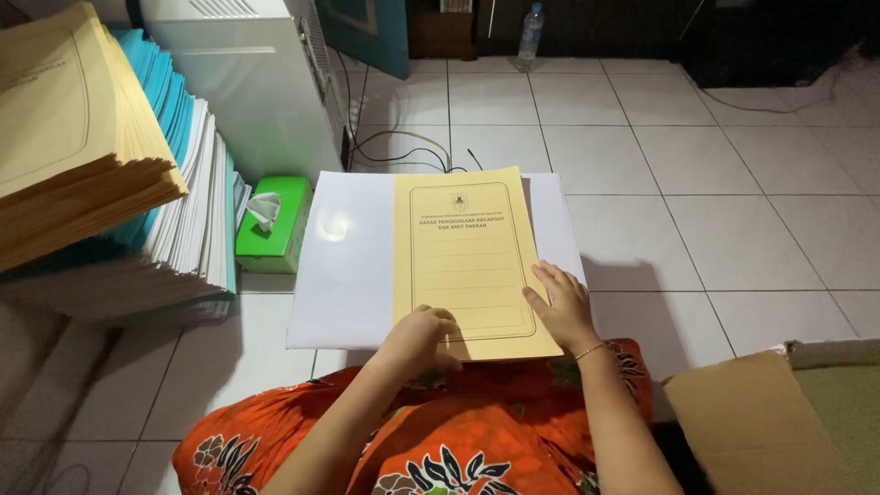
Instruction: The person sits on the floor and repeatedly folds the flaps of a large beige folder flat. They smooth the folder with both hands, then pick up another folder from a nearby stack and repeat the folding process.
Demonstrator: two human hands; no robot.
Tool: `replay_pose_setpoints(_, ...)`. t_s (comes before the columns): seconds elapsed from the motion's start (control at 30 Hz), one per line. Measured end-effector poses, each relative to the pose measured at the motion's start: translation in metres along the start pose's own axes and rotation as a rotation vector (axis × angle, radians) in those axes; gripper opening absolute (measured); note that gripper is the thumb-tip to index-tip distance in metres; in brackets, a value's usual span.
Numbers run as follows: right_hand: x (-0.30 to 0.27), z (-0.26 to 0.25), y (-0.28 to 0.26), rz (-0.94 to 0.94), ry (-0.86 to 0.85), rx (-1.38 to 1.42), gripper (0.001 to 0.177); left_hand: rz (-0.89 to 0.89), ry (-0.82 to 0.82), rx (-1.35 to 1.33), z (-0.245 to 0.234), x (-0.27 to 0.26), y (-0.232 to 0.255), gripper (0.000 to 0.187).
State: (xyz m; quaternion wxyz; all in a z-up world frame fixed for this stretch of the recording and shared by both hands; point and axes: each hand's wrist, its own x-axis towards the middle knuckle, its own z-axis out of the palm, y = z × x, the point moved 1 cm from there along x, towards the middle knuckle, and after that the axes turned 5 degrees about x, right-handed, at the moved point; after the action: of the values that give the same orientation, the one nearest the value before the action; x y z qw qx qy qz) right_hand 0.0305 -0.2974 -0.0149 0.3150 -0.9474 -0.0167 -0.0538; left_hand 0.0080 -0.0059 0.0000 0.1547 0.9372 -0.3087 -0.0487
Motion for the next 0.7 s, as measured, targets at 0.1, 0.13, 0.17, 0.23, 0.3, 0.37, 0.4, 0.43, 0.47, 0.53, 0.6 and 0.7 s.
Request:
replay_pose_setpoints(0.1,-0.003,0.012,0.012,-0.147,0.178,0.022,0.051,0.042,0.001,-0.044,-0.018,-0.005,0.003,0.045)
replay_pose_setpoints(0.13,-0.004,0.009,0.008,-0.145,0.178,0.022,0.051,0.043,-0.001,-0.043,-0.011,-0.004,0.002,0.045)
replay_pose_setpoints(0.17,-0.007,0.006,0.006,-0.062,0.199,0.234,0.050,0.081,0.035,-0.045,-0.004,-0.003,0.002,0.032)
replay_pose_setpoints(0.23,-0.013,0.001,0.004,0.025,0.218,0.446,0.050,0.119,0.069,-0.047,0.025,-0.002,-0.011,0.023)
replay_pose_setpoints(0.3,-0.017,-0.003,0.005,0.011,0.297,0.586,0.047,0.081,0.320,0.127,0.064,-0.002,-0.039,0.021)
replay_pose_setpoints(0.37,-0.030,-0.017,-0.027,0.063,0.295,0.613,0.043,0.009,0.467,0.132,0.077,-0.006,-0.047,0.013)
replay_pose_setpoints(0.4,-0.036,-0.023,-0.043,0.113,0.292,0.640,0.039,-0.065,0.616,0.137,0.082,-0.009,-0.050,0.005)
replay_pose_setpoints(0.43,-0.031,-0.018,-0.034,0.115,0.292,0.639,0.039,-0.065,0.615,0.134,0.064,-0.013,-0.036,0.005)
replay_pose_setpoints(0.47,-0.025,-0.014,-0.025,0.068,0.301,0.570,0.035,-0.155,0.720,-0.134,0.044,-0.019,-0.024,0.003)
replay_pose_setpoints(0.53,-0.020,-0.006,-0.010,0.021,0.306,0.501,0.031,-0.249,0.817,-0.406,0.021,-0.031,-0.010,0.007)
replay_pose_setpoints(0.6,-0.018,0.002,0.002,-0.067,0.322,0.328,0.029,-0.421,0.935,-0.872,0.014,-0.043,-0.010,0.010)
replay_pose_setpoints(0.7,-0.005,0.015,0.020,-0.165,0.380,0.234,0.031,-0.632,1.113,-1.224,0.008,-0.050,-0.010,0.002)
